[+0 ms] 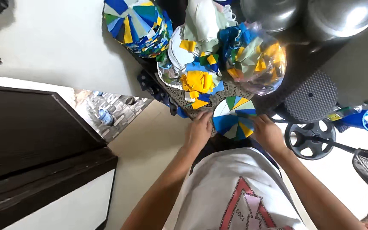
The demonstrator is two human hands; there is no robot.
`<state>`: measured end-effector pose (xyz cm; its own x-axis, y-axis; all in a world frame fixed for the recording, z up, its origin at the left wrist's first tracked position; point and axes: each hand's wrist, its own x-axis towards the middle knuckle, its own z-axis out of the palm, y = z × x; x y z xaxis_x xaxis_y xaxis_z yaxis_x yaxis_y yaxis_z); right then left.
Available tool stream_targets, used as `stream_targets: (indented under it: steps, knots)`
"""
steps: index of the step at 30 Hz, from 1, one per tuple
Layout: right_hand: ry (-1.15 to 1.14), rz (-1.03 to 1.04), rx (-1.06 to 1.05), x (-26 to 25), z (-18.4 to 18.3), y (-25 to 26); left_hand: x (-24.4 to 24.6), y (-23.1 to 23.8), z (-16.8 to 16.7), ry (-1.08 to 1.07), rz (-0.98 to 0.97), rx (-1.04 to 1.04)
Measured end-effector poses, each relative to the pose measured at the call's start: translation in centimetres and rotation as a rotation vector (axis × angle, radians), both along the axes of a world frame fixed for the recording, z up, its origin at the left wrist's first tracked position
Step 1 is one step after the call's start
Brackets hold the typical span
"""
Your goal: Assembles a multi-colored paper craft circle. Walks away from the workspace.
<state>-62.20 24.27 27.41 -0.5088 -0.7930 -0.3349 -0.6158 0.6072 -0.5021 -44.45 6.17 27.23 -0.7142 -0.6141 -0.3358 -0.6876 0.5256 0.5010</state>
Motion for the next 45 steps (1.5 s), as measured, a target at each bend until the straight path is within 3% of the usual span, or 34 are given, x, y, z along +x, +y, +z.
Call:
stream_targets:
  steps: [4, 9, 17, 24, 30, 33, 38, 41, 45]
  knots:
    - [0.002, -0.197, 0.051, 0.3, -1.4, 6.3, -1.7, -4.7, 0.5, -0.002, -0.143, -0.138]
    - [-0.097, -0.399, 0.236, 4.5, -3.6, 12.5, -2.8, -8.7, -0.3, -0.109, -0.432, -0.188]
    - [-0.182, -0.606, 0.291, 10.3, -4.2, 13.5, -4.0, -10.5, -0.1, -0.258, -0.606, -0.178]
    - [-0.210, -0.671, 0.233, 11.0, -4.7, 11.1, -3.9, -13.5, 1.6, -0.163, -0.414, -0.068]
    - [-0.237, -0.688, 0.246, 12.4, -5.1, 9.7, -1.8, -12.8, 1.1, -0.154, -0.619, -0.085]
    - [-0.231, -0.717, 0.241, 13.3, -5.2, 9.5, -1.3, -10.7, 0.4, -0.297, -0.587, -0.101]
    - [-0.217, -0.785, 0.223, 14.6, -5.0, 9.6, -0.7, -10.2, -1.2, -0.186, -0.559, -0.197]
    - [-0.230, -0.818, 0.215, 15.0, -4.7, 9.5, -1.5, -11.1, -0.4, -0.195, -0.467, -0.072]
    - [-0.232, -0.814, 0.217, 15.0, -4.6, 9.4, -2.2, -13.1, 0.1, -0.152, -0.237, 0.278]
